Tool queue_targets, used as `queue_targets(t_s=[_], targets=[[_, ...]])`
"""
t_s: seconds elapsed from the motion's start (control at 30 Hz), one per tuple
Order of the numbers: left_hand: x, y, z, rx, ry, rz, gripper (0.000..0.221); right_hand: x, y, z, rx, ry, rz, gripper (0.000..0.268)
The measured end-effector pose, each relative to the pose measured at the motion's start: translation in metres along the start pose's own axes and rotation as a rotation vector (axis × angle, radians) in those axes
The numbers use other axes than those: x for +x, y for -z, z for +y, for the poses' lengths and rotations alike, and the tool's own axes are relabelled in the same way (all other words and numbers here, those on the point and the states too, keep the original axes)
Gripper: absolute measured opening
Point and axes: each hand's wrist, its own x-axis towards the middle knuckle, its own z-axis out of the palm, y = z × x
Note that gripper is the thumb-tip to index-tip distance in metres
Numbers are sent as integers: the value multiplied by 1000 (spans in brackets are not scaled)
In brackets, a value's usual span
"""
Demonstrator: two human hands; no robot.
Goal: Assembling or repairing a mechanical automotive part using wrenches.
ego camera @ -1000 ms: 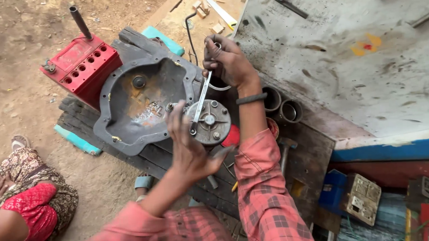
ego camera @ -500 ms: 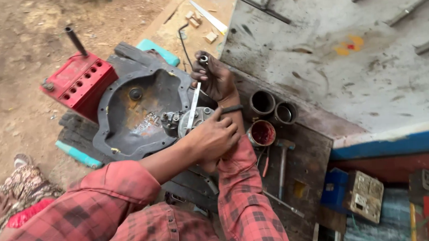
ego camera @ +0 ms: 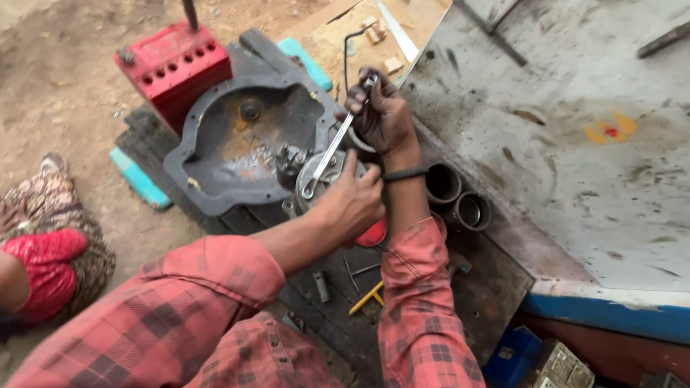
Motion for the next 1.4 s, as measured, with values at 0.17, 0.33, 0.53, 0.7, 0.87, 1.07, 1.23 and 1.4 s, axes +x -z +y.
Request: queue_targets(t_s=[0.17, 0.33, 0.53, 0.7, 0.87, 1.07, 1.23, 1.4], targets=[[5, -11, 7, -160, 166, 156, 16, -4, -10, 12, 28, 105, 121, 27], [10, -20, 8, -211, 218, 229, 12, -8, -9, 10, -78, 164, 185, 24], [14, -28, 11, -240, 244, 326, 15, -18, -18, 9, -118, 233, 276, 21], [12, -16, 7, -230, 252, 296, 8, -26, -29, 8, -132, 272, 274, 18], [14, -22, 7, -310, 212, 384, 9, -40, -44, 7, -310, 372, 391, 14], [36, -65, 18, -55, 269, 371, 23, -74, -53, -3, -402, 456, 485, 12], [12, -19, 8, -202, 80, 264, 20, -74, -58, -8, -422, 461, 571, 14], [-15, 5, -1, -350, -133, 361, 7, -77, -72, -20, -460, 386, 647, 13]])
